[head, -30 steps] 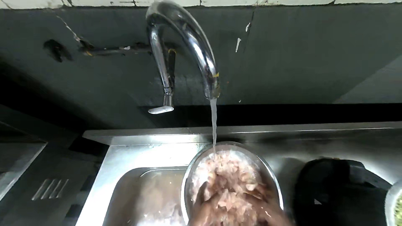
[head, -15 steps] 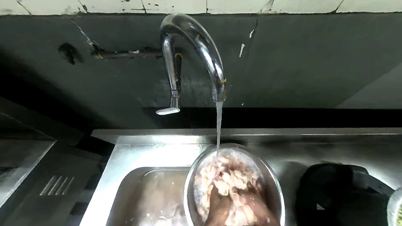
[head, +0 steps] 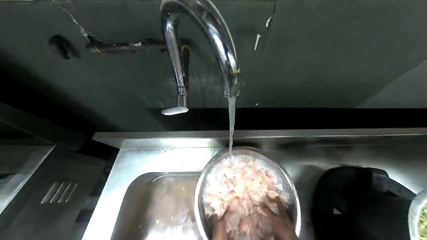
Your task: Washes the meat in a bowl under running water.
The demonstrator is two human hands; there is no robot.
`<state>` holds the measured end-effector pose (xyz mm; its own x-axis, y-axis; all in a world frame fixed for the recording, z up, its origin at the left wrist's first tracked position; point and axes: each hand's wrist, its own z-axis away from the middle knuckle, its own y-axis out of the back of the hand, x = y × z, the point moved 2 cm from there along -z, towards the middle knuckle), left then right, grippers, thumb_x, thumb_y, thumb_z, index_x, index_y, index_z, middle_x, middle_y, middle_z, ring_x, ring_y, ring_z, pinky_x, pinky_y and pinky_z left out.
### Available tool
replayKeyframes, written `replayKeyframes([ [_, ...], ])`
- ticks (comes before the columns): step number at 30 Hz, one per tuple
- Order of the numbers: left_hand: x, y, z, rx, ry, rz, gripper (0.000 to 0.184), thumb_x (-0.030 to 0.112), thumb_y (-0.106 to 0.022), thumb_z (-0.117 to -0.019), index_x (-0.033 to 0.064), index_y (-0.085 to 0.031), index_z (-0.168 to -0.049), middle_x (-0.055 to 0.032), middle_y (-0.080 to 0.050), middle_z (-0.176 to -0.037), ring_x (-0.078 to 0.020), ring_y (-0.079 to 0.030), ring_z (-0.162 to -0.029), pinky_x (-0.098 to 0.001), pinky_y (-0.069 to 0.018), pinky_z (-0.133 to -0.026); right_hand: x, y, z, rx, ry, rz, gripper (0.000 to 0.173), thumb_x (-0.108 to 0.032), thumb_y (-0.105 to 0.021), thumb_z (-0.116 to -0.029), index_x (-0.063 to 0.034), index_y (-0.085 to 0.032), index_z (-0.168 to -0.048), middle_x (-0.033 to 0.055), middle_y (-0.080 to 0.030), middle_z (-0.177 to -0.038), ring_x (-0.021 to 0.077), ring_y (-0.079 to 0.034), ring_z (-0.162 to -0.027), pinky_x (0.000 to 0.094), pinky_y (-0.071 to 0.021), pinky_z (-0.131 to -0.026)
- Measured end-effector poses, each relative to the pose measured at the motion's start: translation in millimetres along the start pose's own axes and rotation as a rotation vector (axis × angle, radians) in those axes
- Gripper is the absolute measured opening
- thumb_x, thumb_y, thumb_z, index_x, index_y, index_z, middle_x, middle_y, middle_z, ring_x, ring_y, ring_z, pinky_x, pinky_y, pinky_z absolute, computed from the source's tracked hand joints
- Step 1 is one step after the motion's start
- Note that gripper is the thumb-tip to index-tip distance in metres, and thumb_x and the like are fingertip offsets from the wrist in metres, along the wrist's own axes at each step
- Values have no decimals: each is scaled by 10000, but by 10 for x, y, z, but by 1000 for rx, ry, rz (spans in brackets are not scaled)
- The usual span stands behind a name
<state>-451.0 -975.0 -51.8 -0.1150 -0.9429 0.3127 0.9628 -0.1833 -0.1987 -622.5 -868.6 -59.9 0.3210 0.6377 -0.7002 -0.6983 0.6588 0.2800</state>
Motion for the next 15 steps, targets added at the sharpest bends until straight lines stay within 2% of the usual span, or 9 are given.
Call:
replayKeyframes([
  [2, -85, -201, -245, -76, -9, 66, 624, 571, -447, -1044, 136, -451, -1491, -202, -612, -1330, -370, -617, -1167, -618, -526, -905, 109, -315, -141, 5, -70, -90, 971, -444, -737, -917, -60, -187, -1620, 249, -295, -1619, 381, -362, -1462, 578, -383, -1144],
  [3, -71, -319, -328, -137, -41, 64, 575, 540, -435, -1057, 117, -508, -1439, -171, -658, -1251, -311, -656, -1097, -547, -558, -884, 115, -446, -180, 20, -93, -160, 895, -464, -740, -909, -74, -303, -1586, 220, -424, -1548, 342, -459, -1394, 551, -441, -1102],
  [4, -26, -402, -391, -197, -74, 32, 522, 478, -441, -1075, 97, -515, -1424, -156, -670, -1221, -276, -668, -1071, -503, -570, -889, 76, -538, -202, -5, -96, -279, 704, -428, -720, -932, -90, -459, -1492, 159, -587, -1393, 259, -591, -1245, 476, -534, -1005],
  [6, 83, -489, -364, -205, -145, -118, 395, 290, -525, -1071, 42, -532, -1379, -168, -668, -1184, -266, -666, -1036, -473, -568, -881, -11, -584, -198, -238, -99, -586, 336, -313, -555, -1037, -90, -608, -1284, 80, -710, -1083, 161, -696, -948, 372, -609, -795],
  [7, 163, -509, -296, -200, -210, -213, 431, 173, -585, -1037, 34, -476, -1430, -185, -638, -1252, -275, -648, -1091, -475, -555, -924, -75, -550, -179, -315, -93, -654, 279, -271, -512, -1056, -74, -627, -1215, 70, -716, -1004, 151, -700, -880, 355, -610, -759],
  [9, 297, -538, -125, -170, -392, -354, 758, 1, -662, -926, 25, -271, -1575, -221, -534, -1428, -277, -595, -1236, -446, -520, -1029, -284, -461, -55, -303, -52, -629, 168, -146, -552, -1034, -39, -652, -1118, 60, -722, -915, 130, -697, -803, 321, -609, -717],
  [11, 386, -582, 7, -133, -551, -421, 749, 35, -624, -961, -32, -209, -1582, -254, -477, -1480, -273, -545, -1317, -411, -466, -1111, -497, -385, 63, -135, 48, -456, 253, -82, -659, -971, -8, -614, -1209, 81, -713, -999, 120, -689, -871, 308, -601, -786],
  [13, 483, -660, 48, 14, -628, -523, 394, 240, -545, -1053, -53, -541, -1316, -182, -667, -1108, -232, -667, -1017, -418, -554, -923, -697, -369, 141, 45, 147, -320, 495, -69, -728, -911, 39, -530, -1352, 128, -685, -1131, 132, -675, -987, 313, -581, -874],
  [15, 619, -705, 38, 120, -579, -693, 502, 430, -401, -1089, 31, -697, -1019, -115, -681, -869, -247, -673, -840, -489, -555, -804, -796, -371, 102, 151, 215, -250, 583, -121, -805, -855, 68, -527, -1331, 138, -698, -1125, 131, -690, -1004, 308, -586, -896],
])
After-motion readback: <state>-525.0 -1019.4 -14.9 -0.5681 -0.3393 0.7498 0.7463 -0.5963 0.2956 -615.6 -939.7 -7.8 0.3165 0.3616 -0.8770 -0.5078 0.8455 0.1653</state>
